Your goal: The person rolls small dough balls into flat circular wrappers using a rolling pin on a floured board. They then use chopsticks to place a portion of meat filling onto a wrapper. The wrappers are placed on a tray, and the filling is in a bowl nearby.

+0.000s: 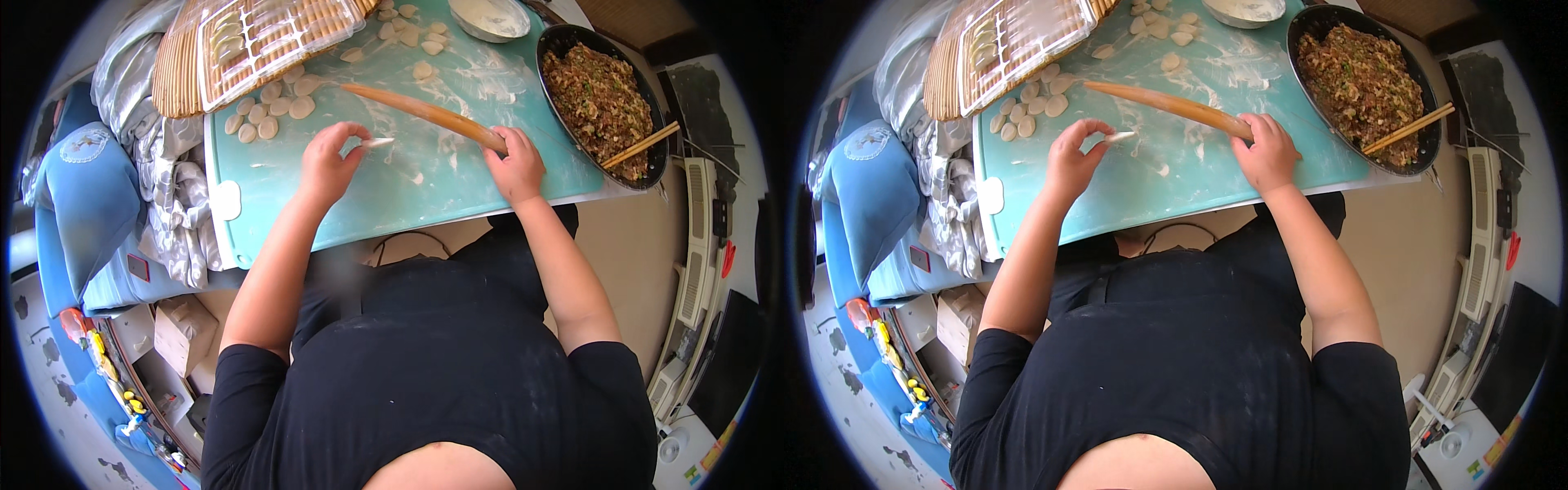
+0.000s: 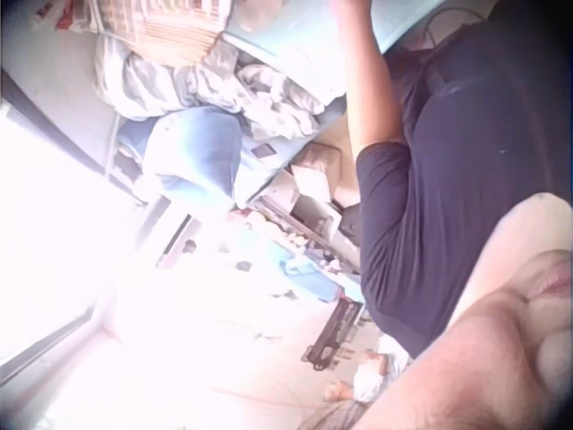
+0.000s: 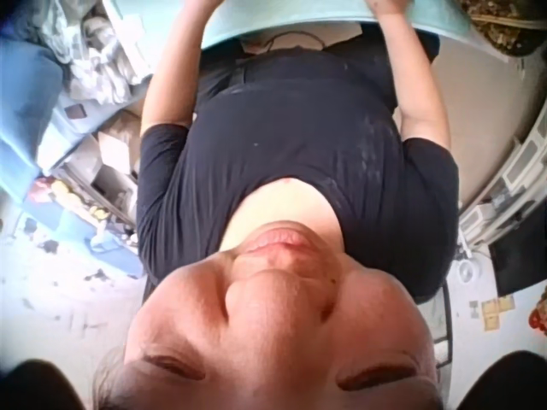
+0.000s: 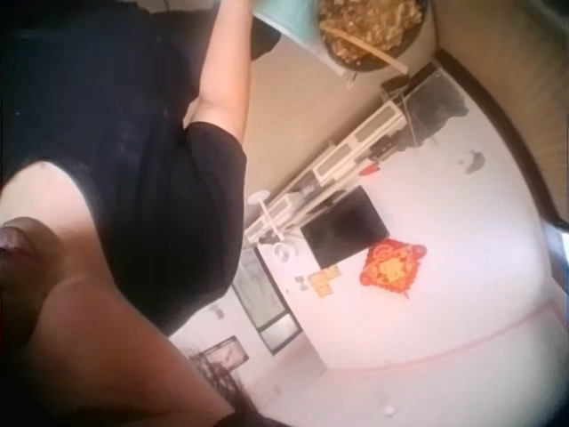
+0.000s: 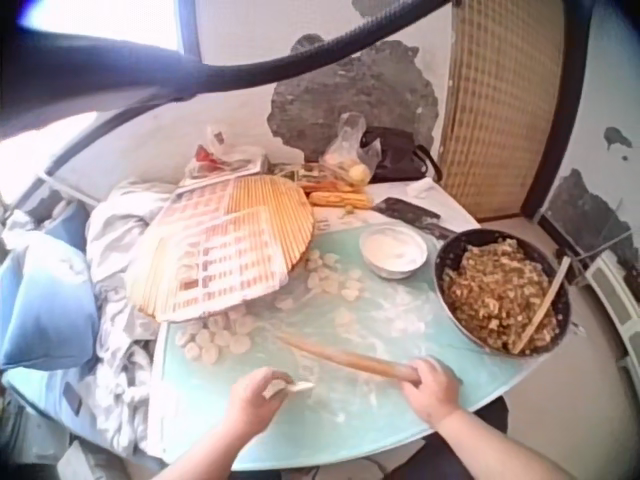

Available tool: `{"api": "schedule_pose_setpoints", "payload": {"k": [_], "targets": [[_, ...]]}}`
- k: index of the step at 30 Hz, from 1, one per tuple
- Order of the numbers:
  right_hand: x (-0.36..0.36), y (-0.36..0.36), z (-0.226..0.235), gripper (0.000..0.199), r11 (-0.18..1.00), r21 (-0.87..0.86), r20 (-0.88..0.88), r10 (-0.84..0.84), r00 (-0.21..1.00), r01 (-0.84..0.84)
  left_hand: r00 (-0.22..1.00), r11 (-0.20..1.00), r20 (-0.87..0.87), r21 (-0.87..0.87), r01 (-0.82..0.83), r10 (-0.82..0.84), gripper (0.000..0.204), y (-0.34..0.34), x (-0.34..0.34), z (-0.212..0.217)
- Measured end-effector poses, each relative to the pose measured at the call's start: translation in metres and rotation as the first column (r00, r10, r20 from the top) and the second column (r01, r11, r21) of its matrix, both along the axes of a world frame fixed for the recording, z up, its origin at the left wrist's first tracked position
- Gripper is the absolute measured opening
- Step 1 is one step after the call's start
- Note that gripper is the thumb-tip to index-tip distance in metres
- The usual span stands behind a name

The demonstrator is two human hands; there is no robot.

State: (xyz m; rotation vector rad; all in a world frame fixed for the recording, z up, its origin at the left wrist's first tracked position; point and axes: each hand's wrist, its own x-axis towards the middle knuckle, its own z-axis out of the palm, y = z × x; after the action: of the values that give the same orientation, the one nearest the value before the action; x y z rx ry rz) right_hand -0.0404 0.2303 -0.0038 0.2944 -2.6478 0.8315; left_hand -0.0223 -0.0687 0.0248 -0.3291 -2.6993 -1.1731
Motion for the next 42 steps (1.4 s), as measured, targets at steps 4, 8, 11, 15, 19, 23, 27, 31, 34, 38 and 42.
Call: {"api": "schedule_pose_setpoints", "payload": {"k": [4, 8, 11, 15, 19, 23, 27, 31, 34, 38, 42], "targets": [[-0.001, -0.002, 0.001, 0.025, 1.0, 0.015, -0.014, 0.005, 1.0, -0.005, 0.998, 0.999, -0.042, 0.024, -0.035, 0.036, 0.032, -0.006, 0.012, -0.02], [-0.001, -0.003, 0.001, 0.026, 1.0, 0.009, -0.032, 0.018, 0.999, -0.018, 0.982, 0.979, -0.144, -0.182, 0.095, -0.122, 0.038, 0.013, 0.029, -0.02], [0.002, -0.003, 0.006, 0.028, 0.994, 0.037, -0.029, 0.102, 0.994, -0.1, 0.986, 0.988, -0.112, -0.113, 0.109, -0.121, 0.046, 0.015, 0.053, -0.016], [0.014, -0.009, 0.015, 0.031, 0.907, 0.173, 0.058, 0.379, 0.924, -0.383, 0.959, 0.991, -0.285, -0.127, -0.033, -0.005, 0.051, -0.004, 0.073, 0.009], [0.027, -0.056, 0.032, 0.037, 0.818, 0.288, 0.18, 0.463, 0.868, -0.497, 0.987, 0.835, -0.151, -0.536, -0.123, 0.048, 0.048, -0.027, 0.061, -0.007], [0.0, -0.074, 0.014, 0.05, 0.818, 0.358, 0.158, 0.423, 0.892, -0.451, 0.994, 0.859, 0.008, -0.504, -0.087, 0.105, 0.05, -0.039, 0.016, -0.015], [0.018, -0.062, 0.017, 0.053, 0.74, 0.432, 0.313, 0.413, 0.855, -0.515, 0.998, 0.773, 0.054, -0.635, 0.006, 0.037, 0.051, -0.031, 0.054, -0.01], [0.002, -0.074, 0.022, 0.05, 0.687, 0.461, 0.316, 0.464, 0.827, -0.562, 0.994, 0.819, -0.043, -0.563, -0.108, 0.101, 0.051, -0.039, 0.044, -0.029], [-0.05, -0.091, 0.027, 0.051, 0.72, 0.485, 0.232, 0.441, 0.867, -0.496, 0.979, 0.819, -0.119, -0.537, -0.205, 0.168, 0.052, -0.043, 0.014, -0.024], [-0.007, -0.055, 0.016, 0.056, 0.657, 0.477, 0.285, 0.514, 0.809, -0.585, 0.996, 0.824, 0.007, -0.563, -0.07, 0.09, 0.055, -0.02, 0.077, -0.011], [0.0, -0.06, 0.02, 0.056, 0.592, 0.53, 0.252, 0.574, 0.779, -0.607, 0.986, 0.866, 0.079, -0.491, -0.09, 0.147, 0.054, -0.027, 0.076, -0.023]]}}
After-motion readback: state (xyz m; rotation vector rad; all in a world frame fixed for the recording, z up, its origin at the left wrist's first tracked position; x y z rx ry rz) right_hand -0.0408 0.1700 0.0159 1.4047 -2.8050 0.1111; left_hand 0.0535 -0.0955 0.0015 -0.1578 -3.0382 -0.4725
